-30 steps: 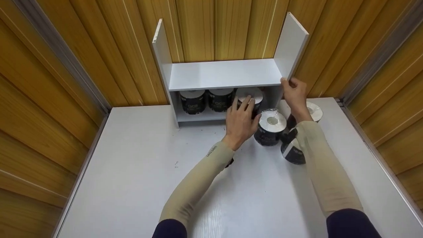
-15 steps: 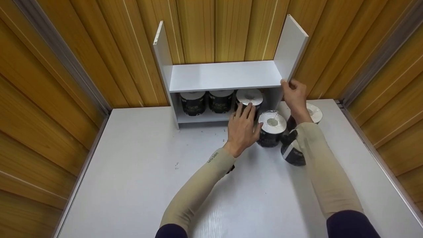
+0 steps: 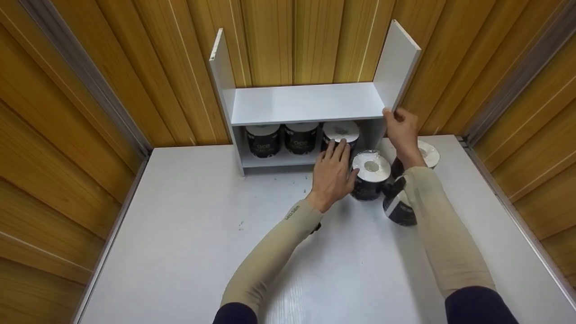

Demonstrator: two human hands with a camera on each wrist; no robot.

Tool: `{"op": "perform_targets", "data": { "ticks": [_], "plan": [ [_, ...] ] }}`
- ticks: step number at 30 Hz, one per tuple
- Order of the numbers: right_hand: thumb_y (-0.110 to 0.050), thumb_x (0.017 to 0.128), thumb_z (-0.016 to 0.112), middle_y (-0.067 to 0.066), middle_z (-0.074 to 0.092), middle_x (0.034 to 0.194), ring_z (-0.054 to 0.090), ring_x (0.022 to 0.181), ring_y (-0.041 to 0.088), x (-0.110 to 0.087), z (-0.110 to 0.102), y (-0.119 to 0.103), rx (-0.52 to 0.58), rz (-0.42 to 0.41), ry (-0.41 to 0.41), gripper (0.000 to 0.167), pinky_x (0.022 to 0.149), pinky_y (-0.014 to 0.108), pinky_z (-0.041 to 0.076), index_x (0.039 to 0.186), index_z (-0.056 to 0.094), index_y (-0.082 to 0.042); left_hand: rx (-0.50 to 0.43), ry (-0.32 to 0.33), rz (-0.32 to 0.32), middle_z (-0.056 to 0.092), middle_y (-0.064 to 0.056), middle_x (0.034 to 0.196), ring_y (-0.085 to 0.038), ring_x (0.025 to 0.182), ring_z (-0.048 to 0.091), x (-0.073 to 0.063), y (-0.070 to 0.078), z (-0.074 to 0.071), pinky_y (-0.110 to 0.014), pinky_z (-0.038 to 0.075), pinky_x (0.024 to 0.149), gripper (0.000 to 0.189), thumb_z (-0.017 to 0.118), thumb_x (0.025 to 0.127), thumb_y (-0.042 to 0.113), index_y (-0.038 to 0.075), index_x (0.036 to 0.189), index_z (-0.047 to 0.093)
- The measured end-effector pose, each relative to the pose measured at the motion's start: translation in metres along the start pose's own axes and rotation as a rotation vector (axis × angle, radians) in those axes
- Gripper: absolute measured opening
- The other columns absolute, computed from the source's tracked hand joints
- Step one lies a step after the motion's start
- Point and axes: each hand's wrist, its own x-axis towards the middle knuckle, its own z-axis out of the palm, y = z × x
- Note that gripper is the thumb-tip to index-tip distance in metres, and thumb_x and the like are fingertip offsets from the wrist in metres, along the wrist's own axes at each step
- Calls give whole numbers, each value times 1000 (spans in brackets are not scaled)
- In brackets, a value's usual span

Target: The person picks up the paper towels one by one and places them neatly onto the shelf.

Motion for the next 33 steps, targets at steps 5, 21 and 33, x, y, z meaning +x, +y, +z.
{"op": "perform_targets", "data": {
  "ticks": [5, 21, 33],
  "plan": [
    [-36, 108, 60, -5, 61, 101, 52, 99, 11, 0, 0, 0, -16, -5, 14, 39, 84, 26, 43, 122, 72, -2, 14, -11, 12, 39, -6, 172, -29, 160, 36, 5, 1, 0, -44, 44, 120, 71, 51, 108, 54, 9, 163, 43],
    [-36, 107, 62, -4, 62, 98, 52, 95, 10, 0, 0, -1, -15, -12, 13, 35, 81, 25, 44, 117, 73, -4, 26, -79, 12, 38, -5, 173, -29, 160, 35, 26, 1, -1, -44, 41, 122, 70, 48, 109, 53, 11, 164, 42],
    [-38, 107, 61, -1, 64, 103, 52, 96, 9, 2, -1, 1, -27, 12, 5, 34, 81, 25, 44, 118, 74, -8, 41, -120, 0, 35, -3, 174, -28, 159, 35, 41, 4, 0, -44, 39, 123, 71, 47, 109, 54, 11, 165, 39]
  ]
}}
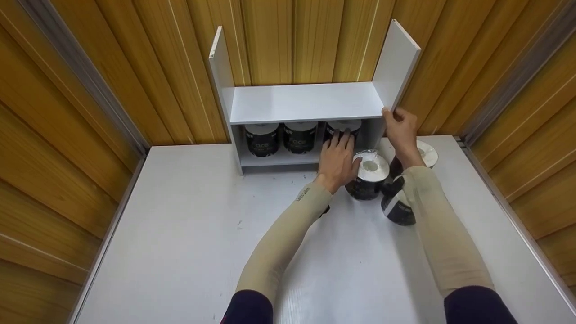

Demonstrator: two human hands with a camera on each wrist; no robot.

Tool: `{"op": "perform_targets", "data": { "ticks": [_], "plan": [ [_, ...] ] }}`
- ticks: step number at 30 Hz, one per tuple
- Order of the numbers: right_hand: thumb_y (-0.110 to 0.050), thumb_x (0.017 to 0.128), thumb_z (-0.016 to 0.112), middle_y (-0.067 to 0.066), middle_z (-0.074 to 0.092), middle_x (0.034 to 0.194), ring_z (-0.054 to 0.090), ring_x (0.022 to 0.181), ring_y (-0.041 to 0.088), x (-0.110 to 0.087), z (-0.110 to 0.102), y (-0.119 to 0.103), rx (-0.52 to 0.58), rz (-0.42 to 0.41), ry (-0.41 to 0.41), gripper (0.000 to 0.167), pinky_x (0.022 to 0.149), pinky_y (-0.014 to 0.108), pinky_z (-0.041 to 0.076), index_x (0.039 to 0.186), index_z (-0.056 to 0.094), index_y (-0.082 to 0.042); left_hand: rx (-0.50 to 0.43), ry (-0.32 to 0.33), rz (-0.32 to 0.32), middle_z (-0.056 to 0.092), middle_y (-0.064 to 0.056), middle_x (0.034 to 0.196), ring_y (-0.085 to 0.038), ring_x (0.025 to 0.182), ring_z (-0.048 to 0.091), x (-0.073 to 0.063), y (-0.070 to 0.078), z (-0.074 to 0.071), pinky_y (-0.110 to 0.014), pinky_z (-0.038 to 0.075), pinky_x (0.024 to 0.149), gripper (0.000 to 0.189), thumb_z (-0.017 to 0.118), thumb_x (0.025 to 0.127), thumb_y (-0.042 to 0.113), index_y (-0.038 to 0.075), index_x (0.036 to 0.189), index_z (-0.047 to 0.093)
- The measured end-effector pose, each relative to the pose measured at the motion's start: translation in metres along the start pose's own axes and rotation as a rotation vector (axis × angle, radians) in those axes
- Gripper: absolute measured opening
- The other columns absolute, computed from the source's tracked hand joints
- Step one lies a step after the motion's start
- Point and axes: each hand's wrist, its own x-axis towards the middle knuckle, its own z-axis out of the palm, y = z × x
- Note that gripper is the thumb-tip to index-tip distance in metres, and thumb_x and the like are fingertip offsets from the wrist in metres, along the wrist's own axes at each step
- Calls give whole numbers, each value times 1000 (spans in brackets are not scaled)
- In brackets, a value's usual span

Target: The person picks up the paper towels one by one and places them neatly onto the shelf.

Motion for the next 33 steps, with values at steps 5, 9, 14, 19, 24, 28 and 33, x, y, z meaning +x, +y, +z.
{"op": "perform_targets", "data": {
  "ticks": [5, 9, 14, 19, 24, 28, 33],
  "plan": [
    [-37, 107, 62, -7, 57, 90, 52, 89, 10, 0, 2, -1, 14, -8, 2, 30, 74, 24, 46, 104, 70, -9, 10, -16, -2, 32, -3, 175, -28, 160, 34, 4, -1, 1, -45, 39, 124, 72, 48, 108, 55, 12, 165, 40],
    [-38, 106, 62, -7, 58, 92, 51, 91, 10, 1, 3, -1, 14, -13, -1, 31, 75, 25, 45, 106, 71, -8, -8, -22, 0, 28, -4, 177, -30, 162, 30, 3, -2, 1, -48, 37, 125, 71, 48, 108, 55, 15, 166, 39],
    [-39, 107, 61, -4, 61, 100, 52, 97, 11, -1, 4, -3, -4, -8, 1, 36, 80, 26, 45, 117, 73, -7, -34, -17, 12, 30, -3, 176, -30, 162, 30, -1, -1, -3, -48, 33, 128, 67, 46, 110, 54, 19, 166, 39],
    [-34, 106, 63, -8, 63, 93, 54, 92, 9, 0, 3, -3, 9, -39, 22, 35, 77, 24, 46, 118, 75, -3, -37, 9, 55, 34, -3, 175, -30, 162, 31, -6, 4, -13, -46, 31, 129, 65, 45, 110, 55, 20, 165, 41],
    [-32, 106, 64, -8, 66, 93, 56, 91, 7, 1, 1, -2, 20, -37, 31, 36, 76, 23, 47, 122, 76, -3, -45, 48, 80, 37, -4, 173, -32, 161, 33, -12, 4, -17, -46, 34, 128, 63, 46, 110, 54, 20, 164, 44],
    [-33, 106, 63, -6, 66, 98, 56, 93, 8, 0, 1, -2, 16, -28, 35, 39, 78, 22, 48, 126, 75, -2, -62, 64, 80, 39, -5, 172, -36, 159, 35, -17, 1, -16, -47, 35, 128, 62, 47, 110, 52, 19, 163, 46],
    [-34, 106, 63, -6, 65, 100, 55, 95, 9, -1, 1, -1, 17, -8, 22, 39, 80, 24, 47, 126, 74, -2, -76, 116, 85, 45, -6, 168, -41, 156, 39, -24, -3, -12, -49, 38, 125, 62, 50, 108, 55, 19, 159, 51]
  ]
}}
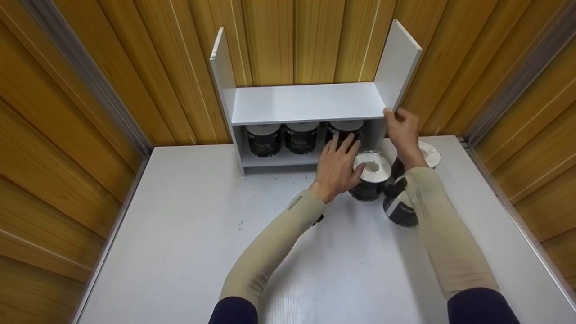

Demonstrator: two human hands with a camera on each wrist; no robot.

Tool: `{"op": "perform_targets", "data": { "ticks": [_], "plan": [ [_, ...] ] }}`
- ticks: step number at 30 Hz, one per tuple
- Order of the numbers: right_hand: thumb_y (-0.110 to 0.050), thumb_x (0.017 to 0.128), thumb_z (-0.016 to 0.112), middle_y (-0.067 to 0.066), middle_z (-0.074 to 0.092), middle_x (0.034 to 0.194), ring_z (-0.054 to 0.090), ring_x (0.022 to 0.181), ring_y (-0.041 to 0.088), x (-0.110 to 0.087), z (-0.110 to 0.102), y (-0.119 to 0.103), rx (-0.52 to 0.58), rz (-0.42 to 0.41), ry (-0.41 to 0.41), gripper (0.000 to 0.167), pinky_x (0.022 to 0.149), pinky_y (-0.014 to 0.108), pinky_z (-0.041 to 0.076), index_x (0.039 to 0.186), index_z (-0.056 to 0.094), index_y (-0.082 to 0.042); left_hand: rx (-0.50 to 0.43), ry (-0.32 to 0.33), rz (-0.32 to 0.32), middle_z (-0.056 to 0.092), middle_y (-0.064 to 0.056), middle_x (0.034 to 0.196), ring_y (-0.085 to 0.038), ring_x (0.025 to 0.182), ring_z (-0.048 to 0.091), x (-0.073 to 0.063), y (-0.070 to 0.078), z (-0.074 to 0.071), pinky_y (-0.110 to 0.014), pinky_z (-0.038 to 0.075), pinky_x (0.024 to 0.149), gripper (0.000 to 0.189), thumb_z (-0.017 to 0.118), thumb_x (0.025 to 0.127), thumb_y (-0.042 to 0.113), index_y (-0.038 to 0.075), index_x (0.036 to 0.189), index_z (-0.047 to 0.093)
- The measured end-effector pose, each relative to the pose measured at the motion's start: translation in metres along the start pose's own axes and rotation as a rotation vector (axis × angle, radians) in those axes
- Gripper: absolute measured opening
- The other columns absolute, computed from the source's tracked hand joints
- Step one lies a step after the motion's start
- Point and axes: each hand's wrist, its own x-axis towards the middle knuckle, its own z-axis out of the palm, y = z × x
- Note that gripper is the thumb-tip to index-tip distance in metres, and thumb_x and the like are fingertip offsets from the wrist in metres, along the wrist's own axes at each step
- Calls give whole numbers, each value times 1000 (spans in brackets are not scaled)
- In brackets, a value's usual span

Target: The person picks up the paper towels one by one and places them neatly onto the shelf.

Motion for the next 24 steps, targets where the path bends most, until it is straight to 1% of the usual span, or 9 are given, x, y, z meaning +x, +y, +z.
{"op": "perform_targets", "data": {
  "ticks": [2, 6, 10, 12, 13, 15, 19, 22, 24],
  "plan": [
    [-36, 107, 62, -5, 64, 101, 54, 97, 10, -1, -1, -1, -1, 20, -13, 37, 82, 25, 47, 124, 74, -4, -6, 26, 11, 49, -6, 166, -42, 155, 41, -5, -3, 1, -50, 41, 123, 62, 53, 106, 56, 19, 156, 55],
    [-37, 107, 61, -3, 63, 104, 54, 98, 10, -2, -2, -2, 3, 49, -40, 37, 83, 24, 47, 124, 72, -6, -31, 51, 26, 54, -4, 161, -40, 152, 45, -16, -8, 1, -51, 44, 120, 62, 57, 103, 58, 21, 151, 59],
    [-39, 108, 60, -3, 62, 103, 59, 94, 10, -2, -4, -3, 23, 68, -77, 40, 78, 21, 53, 128, 70, -6, -64, 55, 21, 54, -3, 161, -39, 153, 45, -26, -13, 1, -51, 43, 121, 64, 60, 99, 60, 22, 150, 59],
    [-39, 108, 58, -2, 63, 105, 61, 93, 10, -4, -5, -4, 23, 73, -101, 42, 76, 20, 56, 132, 68, -6, -83, 53, 22, 54, -4, 161, -39, 153, 45, -31, -17, 0, -51, 42, 122, 66, 61, 99, 60, 21, 151, 59],
    [-39, 109, 58, -1, 64, 109, 61, 95, 9, -5, -6, -4, 18, 74, -112, 44, 77, 20, 56, 136, 67, -6, -98, 54, 25, 54, -5, 161, -39, 152, 46, -33, -18, 0, -51, 41, 122, 66, 62, 98, 60, 20, 151, 59],
    [-39, 109, 57, 6, 66, 117, 61, 99, 8, -6, -8, -3, 18, 76, -126, 47, 80, 21, 56, 142, 65, -5, -127, 57, 33, 55, -6, 160, -40, 151, 47, -38, -22, -1, -52, 41, 122, 68, 64, 97, 60, 18, 151, 60],
    [-37, 111, 54, 17, 64, 139, 62, 109, 11, -8, -10, -5, -1, 64, -159, 52, 84, 20, 55, 152, 58, -7, -172, 78, 41, 56, -7, 159, -41, 149, 49, -46, -31, -5, -55, 44, 120, 69, 67, 96, 59, 17, 149, 61],
    [-38, 112, 51, 20, 60, 146, 63, 116, 16, -8, -11, -8, -17, 47, -194, 54, 84, 21, 57, 156, 53, -8, -177, 107, 34, 57, -7, 157, -38, 149, 49, -51, -38, -12, -55, 43, 120, 68, 68, 95, 59, 16, 148, 62],
    [-39, 112, 50, 20, 59, 149, 62, 122, 19, -8, -13, -10, -35, 39, -213, 55, 89, 23, 57, 157, 51, -8, -178, 123, 28, 58, -6, 157, -37, 150, 49, -54, -43, -17, -53, 42, 122, 67, 69, 96, 58, 16, 147, 62]
  ]
}}
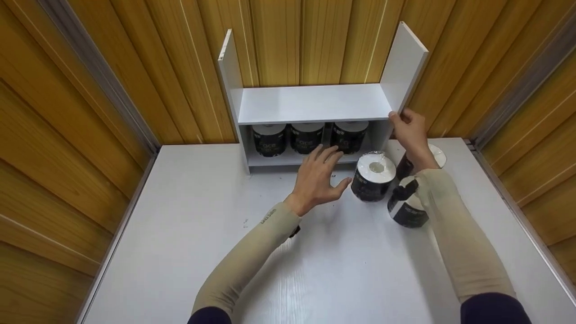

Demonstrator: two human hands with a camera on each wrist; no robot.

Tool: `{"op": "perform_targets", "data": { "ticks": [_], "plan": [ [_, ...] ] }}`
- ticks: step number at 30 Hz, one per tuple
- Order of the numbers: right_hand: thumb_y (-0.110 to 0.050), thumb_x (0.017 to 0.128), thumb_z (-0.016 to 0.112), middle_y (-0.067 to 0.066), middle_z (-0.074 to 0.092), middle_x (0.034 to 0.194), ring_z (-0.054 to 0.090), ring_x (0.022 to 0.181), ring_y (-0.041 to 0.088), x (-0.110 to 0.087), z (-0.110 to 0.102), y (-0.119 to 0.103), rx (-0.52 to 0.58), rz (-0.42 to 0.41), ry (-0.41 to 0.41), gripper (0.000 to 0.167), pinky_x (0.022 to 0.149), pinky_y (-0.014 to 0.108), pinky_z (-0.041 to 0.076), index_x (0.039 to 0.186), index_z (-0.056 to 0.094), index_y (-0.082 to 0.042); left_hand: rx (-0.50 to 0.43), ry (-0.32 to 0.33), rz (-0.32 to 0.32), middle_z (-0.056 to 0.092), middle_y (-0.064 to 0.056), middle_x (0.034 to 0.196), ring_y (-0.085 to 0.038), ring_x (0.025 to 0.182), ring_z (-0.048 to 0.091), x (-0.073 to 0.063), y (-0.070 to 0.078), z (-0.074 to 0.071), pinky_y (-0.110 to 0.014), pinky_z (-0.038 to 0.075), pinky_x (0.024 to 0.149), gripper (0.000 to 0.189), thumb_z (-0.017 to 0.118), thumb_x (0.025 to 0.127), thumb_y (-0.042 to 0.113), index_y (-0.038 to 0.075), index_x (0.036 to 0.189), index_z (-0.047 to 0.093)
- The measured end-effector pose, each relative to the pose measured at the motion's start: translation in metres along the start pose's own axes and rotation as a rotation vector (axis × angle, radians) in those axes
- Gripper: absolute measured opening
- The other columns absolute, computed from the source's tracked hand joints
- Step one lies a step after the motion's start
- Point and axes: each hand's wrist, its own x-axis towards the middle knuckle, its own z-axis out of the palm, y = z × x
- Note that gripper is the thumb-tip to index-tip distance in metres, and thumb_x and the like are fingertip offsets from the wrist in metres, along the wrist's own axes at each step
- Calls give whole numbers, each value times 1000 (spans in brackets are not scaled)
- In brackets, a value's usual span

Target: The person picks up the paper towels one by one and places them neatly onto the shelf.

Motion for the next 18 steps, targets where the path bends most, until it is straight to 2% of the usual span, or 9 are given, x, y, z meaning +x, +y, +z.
{"op": "perform_targets", "data": {
  "ticks": [5, 8, 13, 18],
  "plan": [
    [-37, 111, 51, 19, 55, 154, 56, 135, 23, -3, -8, -1, -3, 15, -36, 56, 110, 36, 52, 159, 49, -6, -41, 39, 3, 58, -8, 156, -37, 151, 47, -7, -11, -13, -50, 37, 126, 61, 68, 98, 53, 15, 147, 63],
    [-36, 111, 53, 22, 50, 160, 53, 144, 28, -5, -12, -1, 22, 23, -63, 61, 117, 39, 48, 162, 43, -4, -75, 62, -12, 58, -9, 156, -38, 152, 46, -12, -20, -22, -51, 35, 127, 62, 69, 99, 51, 13, 147, 62],
    [-33, 111, 55, 26, 38, 168, 46, 152, 35, -10, -16, -2, 58, 20, -73, 71, 118, 37, 46, 166, 27, 3, -91, 93, -75, 57, -10, 157, -40, 152, 45, -22, -39, -39, -53, 36, 126, 64, 69, 100, 50, 10, 148, 61],
    [-34, 111, 56, 24, 49, 160, 58, 141, 30, -17, -21, 0, 38, 6, -47, 63, 112, 30, 51, 162, 40, 0, -107, 148, -137, 59, -11, 155, -41, 149, 48, -29, -57, -54, -57, 40, 122, 61, 72, 98, 46, 7, 145, 63]
  ]
}}
